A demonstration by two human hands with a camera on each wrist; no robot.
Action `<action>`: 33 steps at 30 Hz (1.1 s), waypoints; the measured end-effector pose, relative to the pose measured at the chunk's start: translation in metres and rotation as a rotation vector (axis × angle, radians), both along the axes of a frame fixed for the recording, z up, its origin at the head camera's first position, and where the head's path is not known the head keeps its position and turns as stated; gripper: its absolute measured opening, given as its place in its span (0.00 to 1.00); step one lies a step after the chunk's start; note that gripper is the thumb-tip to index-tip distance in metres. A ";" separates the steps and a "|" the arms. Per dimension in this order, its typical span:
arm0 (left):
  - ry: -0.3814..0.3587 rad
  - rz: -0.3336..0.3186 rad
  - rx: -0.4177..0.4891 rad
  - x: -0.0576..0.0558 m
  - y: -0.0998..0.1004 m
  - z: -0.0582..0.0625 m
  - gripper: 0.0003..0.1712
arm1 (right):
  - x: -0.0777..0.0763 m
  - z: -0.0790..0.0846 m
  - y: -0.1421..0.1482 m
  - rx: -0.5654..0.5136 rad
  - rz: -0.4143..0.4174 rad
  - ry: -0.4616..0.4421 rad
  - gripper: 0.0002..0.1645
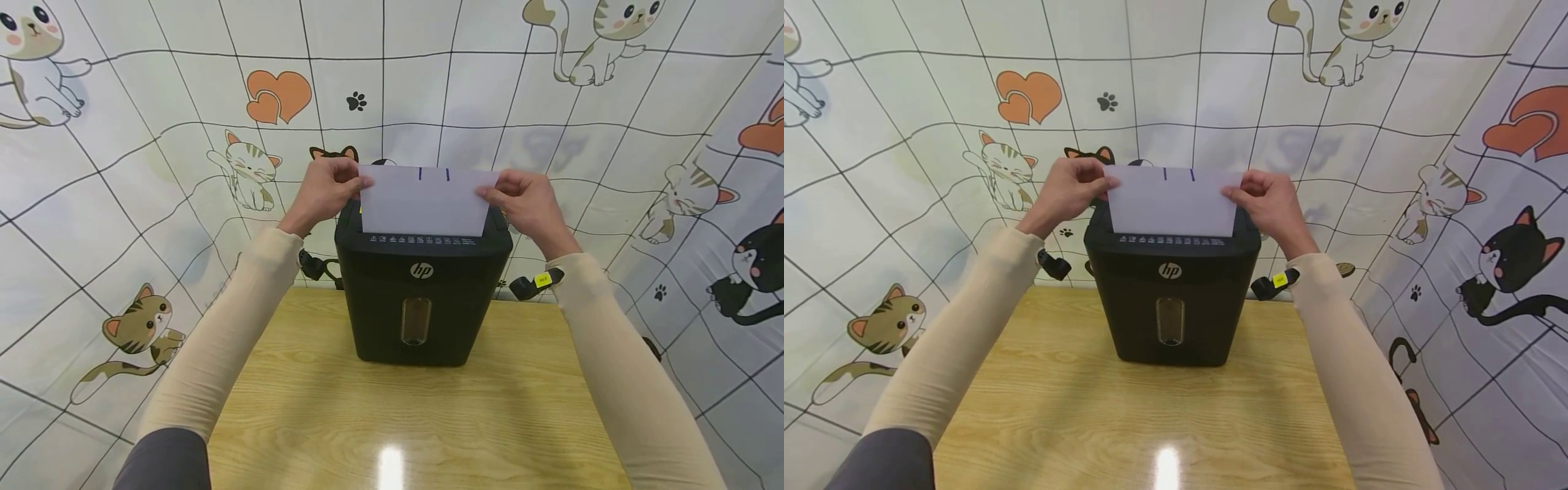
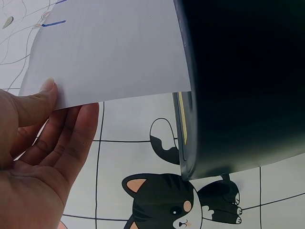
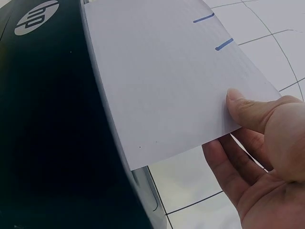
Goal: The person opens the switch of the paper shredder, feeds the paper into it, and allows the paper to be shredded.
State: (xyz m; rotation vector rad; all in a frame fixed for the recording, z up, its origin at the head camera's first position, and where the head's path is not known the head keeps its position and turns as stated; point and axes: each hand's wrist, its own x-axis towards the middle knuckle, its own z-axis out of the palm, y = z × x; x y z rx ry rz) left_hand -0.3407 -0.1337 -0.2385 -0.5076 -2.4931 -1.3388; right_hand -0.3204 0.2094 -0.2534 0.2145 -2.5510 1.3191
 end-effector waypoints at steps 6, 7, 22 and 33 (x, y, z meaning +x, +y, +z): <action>0.011 -0.008 -0.009 -0.001 0.000 -0.004 0.08 | -0.001 -0.004 0.001 -0.015 0.016 -0.008 0.22; 0.015 -0.010 -0.010 -0.001 0.000 -0.004 0.08 | -0.001 -0.004 0.002 -0.017 0.019 -0.010 0.22; -0.016 -0.005 -0.005 -0.001 -0.002 -0.010 0.08 | 0.000 -0.008 0.000 -0.015 0.026 -0.012 0.23; 0.007 -0.004 -0.022 -0.002 -0.003 -0.013 0.08 | 0.000 -0.014 0.002 0.010 0.047 -0.001 0.23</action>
